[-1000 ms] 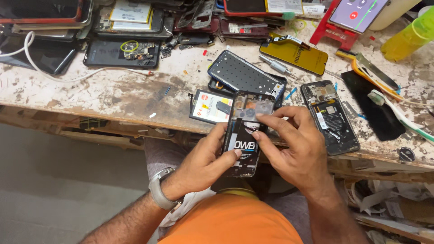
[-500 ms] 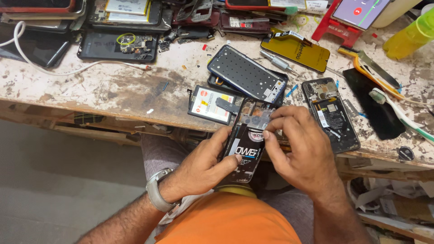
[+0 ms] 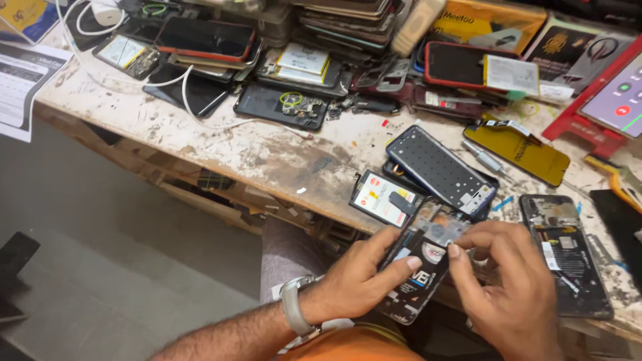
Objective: The person disassembles a smartphone, removes the battery, and uses a screwdriver to remove screws from the internal components. They then use tweezers to carefully remove a small part from the motherboard.
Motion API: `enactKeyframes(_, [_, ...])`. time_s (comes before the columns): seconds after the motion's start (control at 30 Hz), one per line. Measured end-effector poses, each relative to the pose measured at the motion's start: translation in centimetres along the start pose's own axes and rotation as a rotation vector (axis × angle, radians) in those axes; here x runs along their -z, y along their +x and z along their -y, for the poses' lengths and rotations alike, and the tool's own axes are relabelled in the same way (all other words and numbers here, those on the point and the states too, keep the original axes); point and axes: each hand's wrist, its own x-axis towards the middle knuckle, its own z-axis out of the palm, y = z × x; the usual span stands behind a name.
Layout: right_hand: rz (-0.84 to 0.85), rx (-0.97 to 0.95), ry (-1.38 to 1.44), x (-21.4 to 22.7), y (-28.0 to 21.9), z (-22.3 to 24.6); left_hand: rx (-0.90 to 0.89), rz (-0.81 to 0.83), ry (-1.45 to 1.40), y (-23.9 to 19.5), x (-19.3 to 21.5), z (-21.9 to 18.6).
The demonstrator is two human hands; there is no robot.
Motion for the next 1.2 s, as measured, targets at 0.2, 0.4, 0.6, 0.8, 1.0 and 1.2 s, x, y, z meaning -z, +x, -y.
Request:
enactKeyframes(0.2, [-0.272, -0.061, 0.261, -1.1, -1.5, -1.6, -0.036, -0.062, -0.219, 0.2, 0.4, 1.4])
enactKeyframes(0.4, [-0.24, -0.015, 0.265, -2.5, -1.1, -4.4, -0.095, -0.142, -0.443, 1.6, 3.3, 3.0])
enactKeyframes(0.6, [-0.195, -0.056, 0.311, -3.8, -0.3, -5.0, -0.197, -0.257, -0.34, 3.4, 7.2, 2.6])
enactKeyframes(0.8, [-0.199, -0.1, 0.26, -3.8, -0.7, -4.6, -0.216, -0.395, -0.28, 4.2, 10.3, 3.6])
enactKeyframes(1.0, [-0.167, -0.085, 0.259, -3.9, -0.1, -4.3, -0.196, -0.46, -0.355, 3.9, 10.7, 4.4])
enactKeyframes(1.2, [-0.114, -0.028, 0.244, -3.2, 0.0, -4.2, -0.171, -0.455, -0.494, 3.6, 10.9, 4.2])
